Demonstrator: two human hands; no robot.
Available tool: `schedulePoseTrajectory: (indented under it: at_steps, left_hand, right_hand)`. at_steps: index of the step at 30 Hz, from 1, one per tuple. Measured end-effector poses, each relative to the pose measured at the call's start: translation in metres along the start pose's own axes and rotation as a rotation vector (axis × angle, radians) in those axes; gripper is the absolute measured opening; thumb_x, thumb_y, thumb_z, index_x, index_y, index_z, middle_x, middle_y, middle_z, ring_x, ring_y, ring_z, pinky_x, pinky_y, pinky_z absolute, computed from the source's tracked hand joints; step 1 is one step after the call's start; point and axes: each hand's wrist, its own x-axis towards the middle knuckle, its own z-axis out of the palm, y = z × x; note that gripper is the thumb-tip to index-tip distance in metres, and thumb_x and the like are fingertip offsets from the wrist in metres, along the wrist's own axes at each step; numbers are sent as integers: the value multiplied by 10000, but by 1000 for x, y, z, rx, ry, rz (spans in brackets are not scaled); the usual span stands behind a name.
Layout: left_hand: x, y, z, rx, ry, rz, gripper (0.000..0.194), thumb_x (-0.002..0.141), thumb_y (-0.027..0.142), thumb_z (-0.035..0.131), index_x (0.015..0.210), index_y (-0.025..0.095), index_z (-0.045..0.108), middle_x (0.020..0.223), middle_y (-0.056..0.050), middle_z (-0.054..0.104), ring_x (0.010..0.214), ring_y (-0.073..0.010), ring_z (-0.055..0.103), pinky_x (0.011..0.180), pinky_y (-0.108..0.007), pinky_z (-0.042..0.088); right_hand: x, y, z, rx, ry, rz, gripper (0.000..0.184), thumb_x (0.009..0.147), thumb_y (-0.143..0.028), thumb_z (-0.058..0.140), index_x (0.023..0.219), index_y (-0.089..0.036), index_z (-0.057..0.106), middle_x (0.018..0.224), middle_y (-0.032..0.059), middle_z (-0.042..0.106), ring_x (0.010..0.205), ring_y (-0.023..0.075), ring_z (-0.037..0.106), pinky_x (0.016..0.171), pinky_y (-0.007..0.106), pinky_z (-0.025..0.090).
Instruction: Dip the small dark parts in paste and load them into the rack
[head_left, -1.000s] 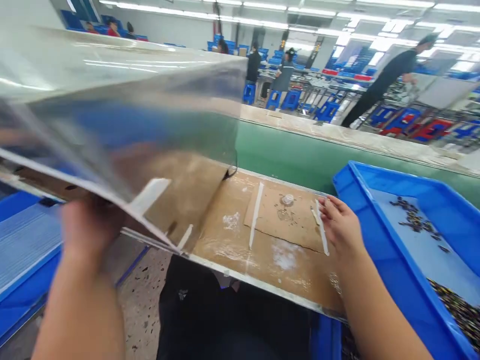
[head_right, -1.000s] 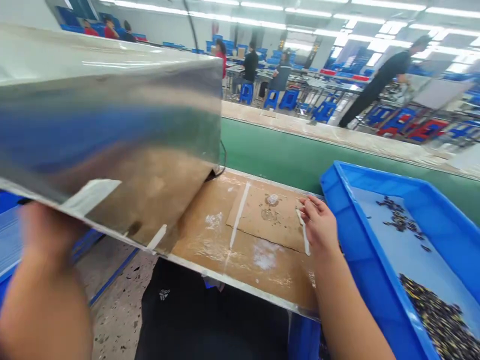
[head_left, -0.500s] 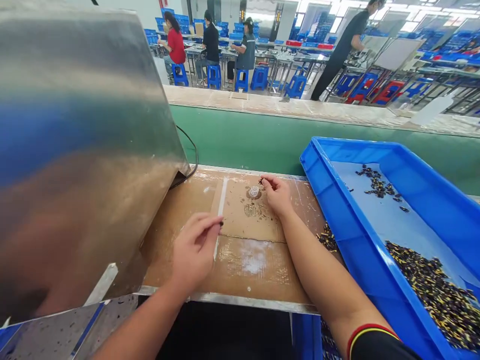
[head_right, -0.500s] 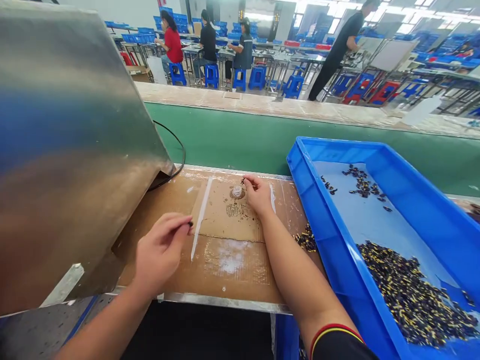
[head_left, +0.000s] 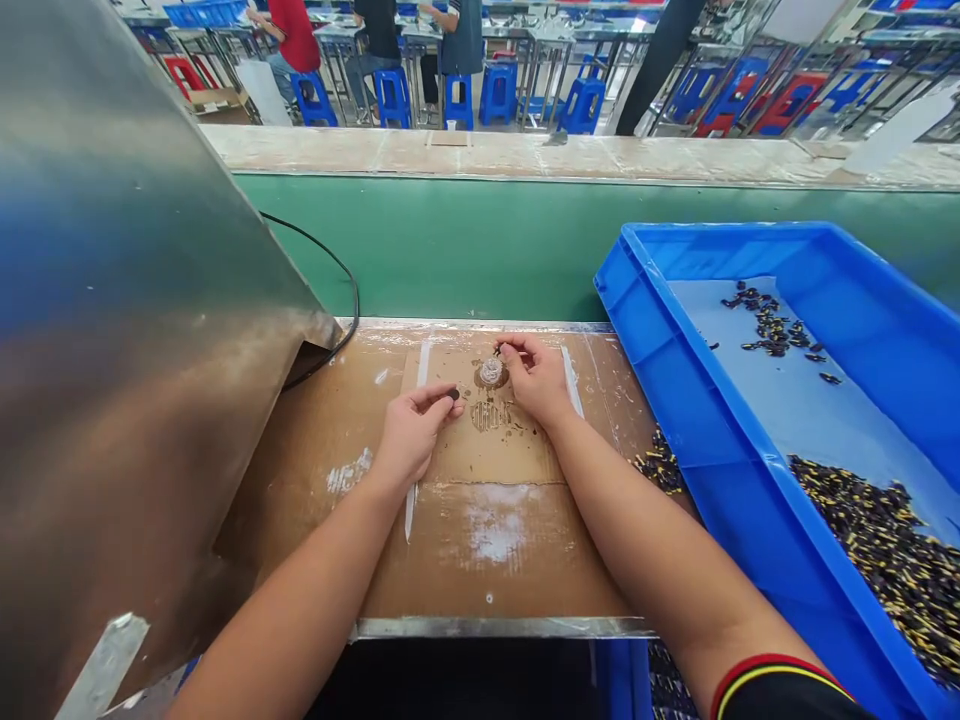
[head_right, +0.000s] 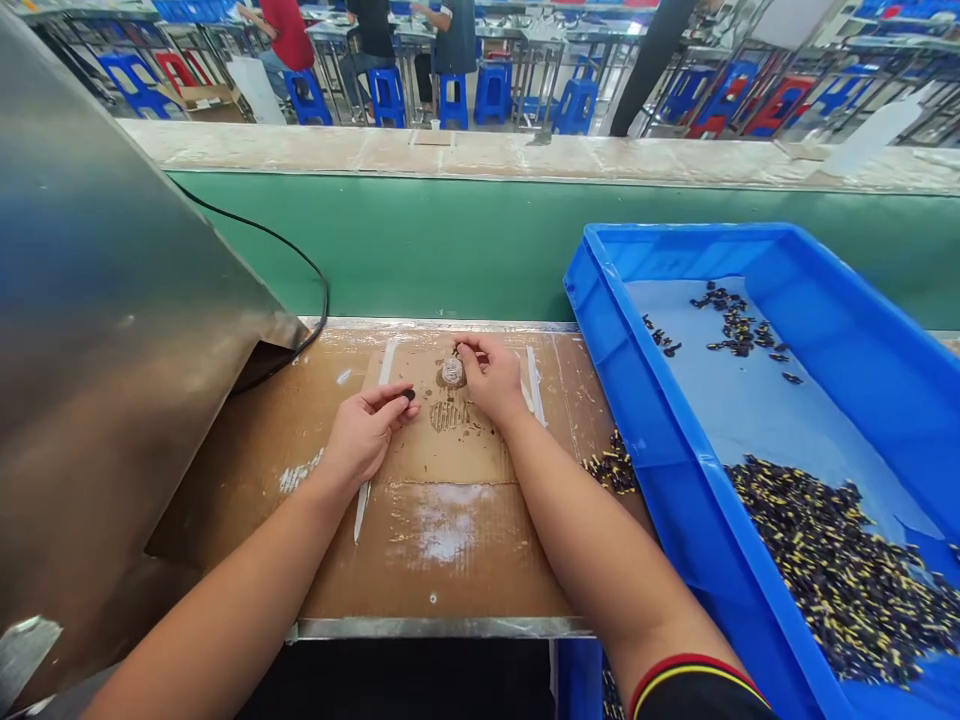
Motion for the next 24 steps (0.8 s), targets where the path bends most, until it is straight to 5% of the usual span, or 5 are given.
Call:
schedulePoseTrajectory:
  at_steps: [11,24]
  left_hand:
    - [1,-5,-6,238,-61,94,381,784,386,849,1074,142,810,858,-85,780,792,-152,719,823,-283,598]
    - [0,-5,-6,350,-90,171,307,850,278,759,1135,171,793,1027,-91,784,852,-168,693,815,-294,571]
  right_hand:
    - [-4,-2,-3,-223,-25,-228,188,1014,-261,592,1077,-266,770,1072,44,797,1002,222,724,855,393,600]
    - [-7,-1,-2,-332,-44,-267,205,1030,-257,578,1110,-287,764,1083,33,800,1008,234,719,866,419,613]
